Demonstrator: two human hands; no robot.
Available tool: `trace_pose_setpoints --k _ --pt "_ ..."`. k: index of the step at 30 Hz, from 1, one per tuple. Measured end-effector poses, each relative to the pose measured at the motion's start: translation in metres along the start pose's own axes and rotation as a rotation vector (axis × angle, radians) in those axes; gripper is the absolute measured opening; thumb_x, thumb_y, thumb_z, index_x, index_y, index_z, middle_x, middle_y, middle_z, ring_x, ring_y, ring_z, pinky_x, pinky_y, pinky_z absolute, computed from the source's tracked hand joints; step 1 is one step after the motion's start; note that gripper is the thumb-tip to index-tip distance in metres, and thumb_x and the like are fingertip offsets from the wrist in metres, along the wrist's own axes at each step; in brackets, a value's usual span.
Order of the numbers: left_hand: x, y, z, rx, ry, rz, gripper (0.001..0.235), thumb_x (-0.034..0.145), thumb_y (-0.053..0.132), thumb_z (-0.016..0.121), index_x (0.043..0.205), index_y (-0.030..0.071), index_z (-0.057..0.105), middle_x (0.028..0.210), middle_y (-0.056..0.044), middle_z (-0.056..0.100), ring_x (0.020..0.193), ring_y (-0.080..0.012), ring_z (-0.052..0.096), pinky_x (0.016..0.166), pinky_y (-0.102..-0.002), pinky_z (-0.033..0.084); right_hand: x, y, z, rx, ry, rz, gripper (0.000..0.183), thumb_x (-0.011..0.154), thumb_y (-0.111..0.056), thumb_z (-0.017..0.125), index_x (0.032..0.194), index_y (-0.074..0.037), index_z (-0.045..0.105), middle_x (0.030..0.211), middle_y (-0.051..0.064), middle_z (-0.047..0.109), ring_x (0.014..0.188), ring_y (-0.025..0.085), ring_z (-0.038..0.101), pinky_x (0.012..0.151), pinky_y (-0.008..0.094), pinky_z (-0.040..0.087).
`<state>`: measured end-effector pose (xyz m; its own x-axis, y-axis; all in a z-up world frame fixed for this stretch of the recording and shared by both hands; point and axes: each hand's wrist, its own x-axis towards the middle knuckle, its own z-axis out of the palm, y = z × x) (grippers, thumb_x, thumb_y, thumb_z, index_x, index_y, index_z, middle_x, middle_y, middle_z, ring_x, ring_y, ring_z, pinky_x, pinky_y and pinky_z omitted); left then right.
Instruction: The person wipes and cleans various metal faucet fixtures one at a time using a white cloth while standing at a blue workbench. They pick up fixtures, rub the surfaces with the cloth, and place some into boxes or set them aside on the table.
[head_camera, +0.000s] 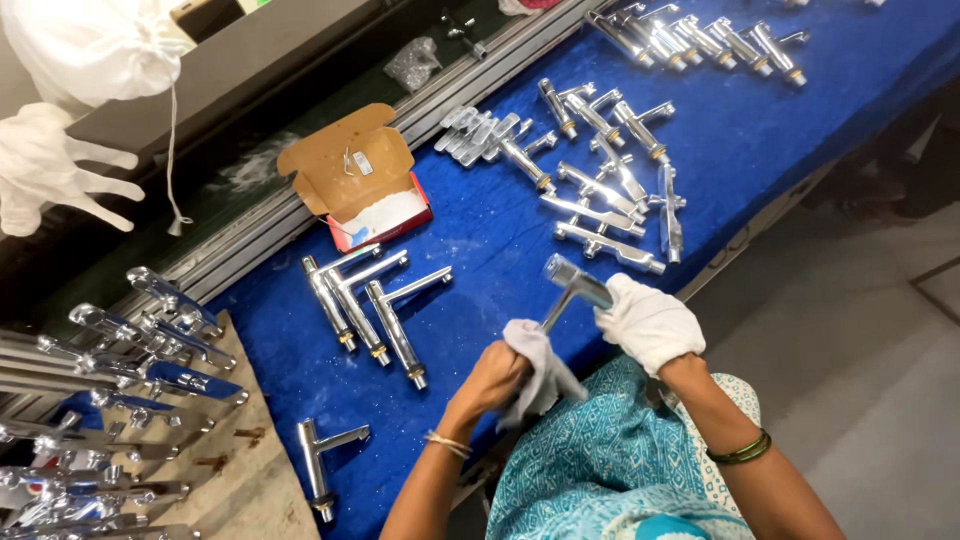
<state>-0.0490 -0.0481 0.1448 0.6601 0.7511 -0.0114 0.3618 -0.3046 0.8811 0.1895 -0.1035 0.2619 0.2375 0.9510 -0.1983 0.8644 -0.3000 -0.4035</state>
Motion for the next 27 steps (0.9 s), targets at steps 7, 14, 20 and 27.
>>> trace_pose_setpoints --k 7,14,20,27 --pt "0.017 0.028 -0.006 0.035 0.026 -0.126 0.039 0.101 0.035 0.045 0.109 0.003 0.066 0.098 -0.024 0.072 0.092 -0.0410 0.071 0.082 -0.045 0.055 -0.021 -0.010 0.025 -0.106 0.133 -0.118 0.025 0.096 -0.037 0.057 0.104 -0.013 0.056 0.087 0.016 0.072 0.083 0.037 0.071 0.072 0.050 0.055" --pt "0.009 0.028 0.006 0.017 -0.047 -0.079 0.042 0.103 0.035 0.042 0.114 0.002 0.066 0.101 -0.021 0.072 0.094 -0.0339 0.070 0.087 -0.042 0.055 -0.023 0.014 0.027 0.165 0.046 -0.043 0.029 0.090 -0.037 0.066 0.095 -0.009 0.059 0.079 0.017 0.071 0.074 0.034 0.069 0.068 0.048 0.054" --pt "-0.008 -0.022 -0.014 -0.463 0.036 -0.028 0.038 0.106 0.027 0.047 0.131 0.002 0.060 0.124 -0.013 0.066 0.116 -0.0231 0.064 0.101 -0.035 0.053 -0.026 0.030 0.039 1.151 -0.153 0.253 0.015 0.086 -0.011 0.070 0.086 -0.005 0.056 0.068 0.006 0.062 0.059 0.015 0.064 0.048 0.029 0.049" --pt "0.010 -0.054 0.001 -0.738 0.440 -0.175 0.038 0.091 0.017 0.059 0.125 0.002 0.065 0.108 -0.010 0.071 0.090 -0.0200 0.064 0.074 -0.035 0.050 -0.042 0.013 0.068 2.158 -0.830 0.425 0.040 0.093 -0.026 0.058 0.061 -0.004 0.047 0.061 0.009 0.053 0.083 0.022 0.072 0.042 0.029 0.056"
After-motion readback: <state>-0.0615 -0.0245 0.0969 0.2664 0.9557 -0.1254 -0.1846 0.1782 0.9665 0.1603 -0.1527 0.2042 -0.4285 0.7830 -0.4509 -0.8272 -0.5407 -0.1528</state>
